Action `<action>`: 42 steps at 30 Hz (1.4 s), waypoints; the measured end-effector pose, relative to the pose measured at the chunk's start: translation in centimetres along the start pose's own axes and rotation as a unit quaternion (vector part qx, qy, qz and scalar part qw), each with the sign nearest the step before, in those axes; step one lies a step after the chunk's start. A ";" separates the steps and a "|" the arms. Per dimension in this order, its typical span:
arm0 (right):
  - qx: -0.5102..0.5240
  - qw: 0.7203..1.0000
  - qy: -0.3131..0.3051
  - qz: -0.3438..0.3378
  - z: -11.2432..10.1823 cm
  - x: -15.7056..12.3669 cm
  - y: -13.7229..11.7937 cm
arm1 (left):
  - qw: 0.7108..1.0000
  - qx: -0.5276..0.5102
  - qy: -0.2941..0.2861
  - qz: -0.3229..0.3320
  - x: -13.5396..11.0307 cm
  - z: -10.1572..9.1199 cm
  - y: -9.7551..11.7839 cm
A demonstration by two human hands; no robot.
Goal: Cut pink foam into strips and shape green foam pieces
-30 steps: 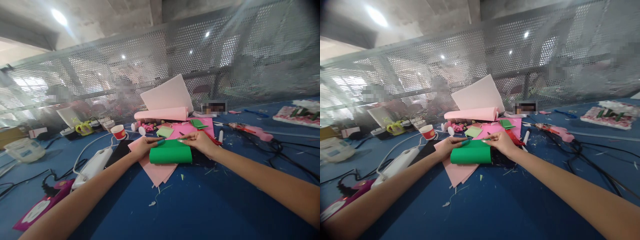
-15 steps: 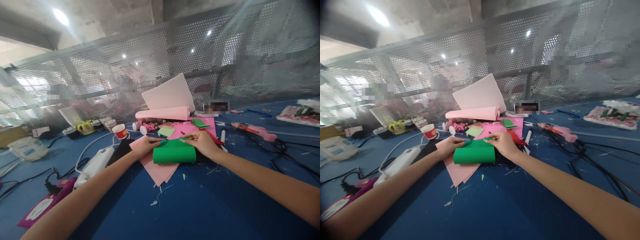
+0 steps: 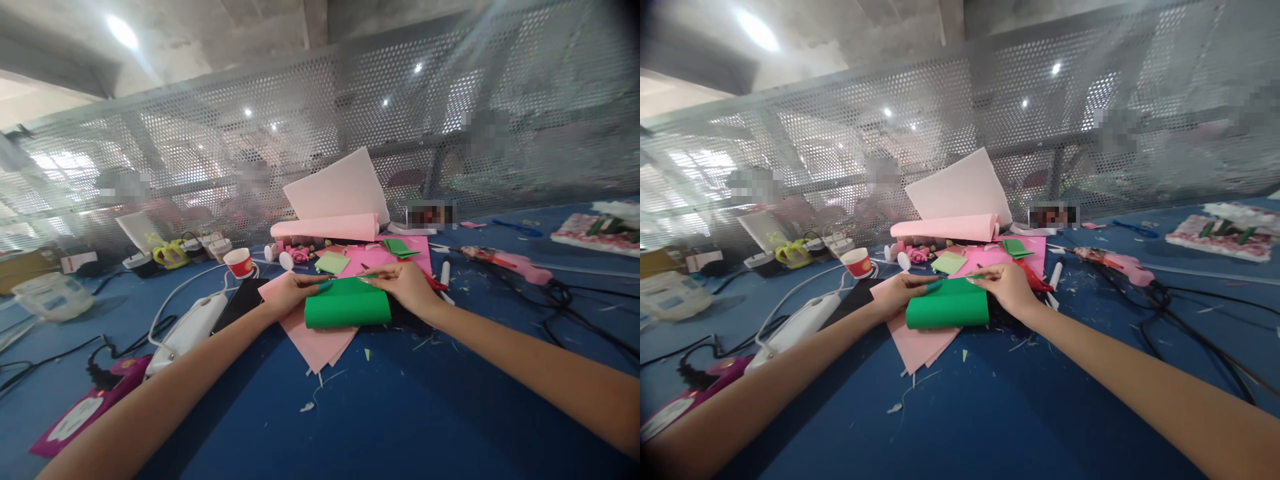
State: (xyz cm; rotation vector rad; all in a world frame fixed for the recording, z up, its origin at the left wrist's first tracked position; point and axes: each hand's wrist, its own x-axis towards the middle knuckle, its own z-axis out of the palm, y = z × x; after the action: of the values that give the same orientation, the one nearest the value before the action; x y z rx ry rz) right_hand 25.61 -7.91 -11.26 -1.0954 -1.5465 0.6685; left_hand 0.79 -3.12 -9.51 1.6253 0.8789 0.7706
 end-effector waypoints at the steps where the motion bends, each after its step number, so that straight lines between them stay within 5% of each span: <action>1: -0.007 1.000 -0.001 0.001 0.0 0.0 0.1 | 1.000 0.000 0.000 0.001 0.0 0.0 0.0; 18: 0.013 1.000 -0.017 0.015 0.0 0.3 0.3 | 0.999 0.025 -0.031 0.009 0.1 -0.2 0.1; 42: -0.002 1.000 -0.014 0.023 0.0 0.3 0.4 | 0.998 -0.038 0.039 -0.013 0.4 0.0 -0.4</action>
State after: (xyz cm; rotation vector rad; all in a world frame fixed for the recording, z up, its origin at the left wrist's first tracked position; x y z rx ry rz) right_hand 25.74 -7.47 -11.51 -1.1311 -1.5502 0.7144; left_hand 0.95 -2.70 -9.92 1.5227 0.9133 0.8448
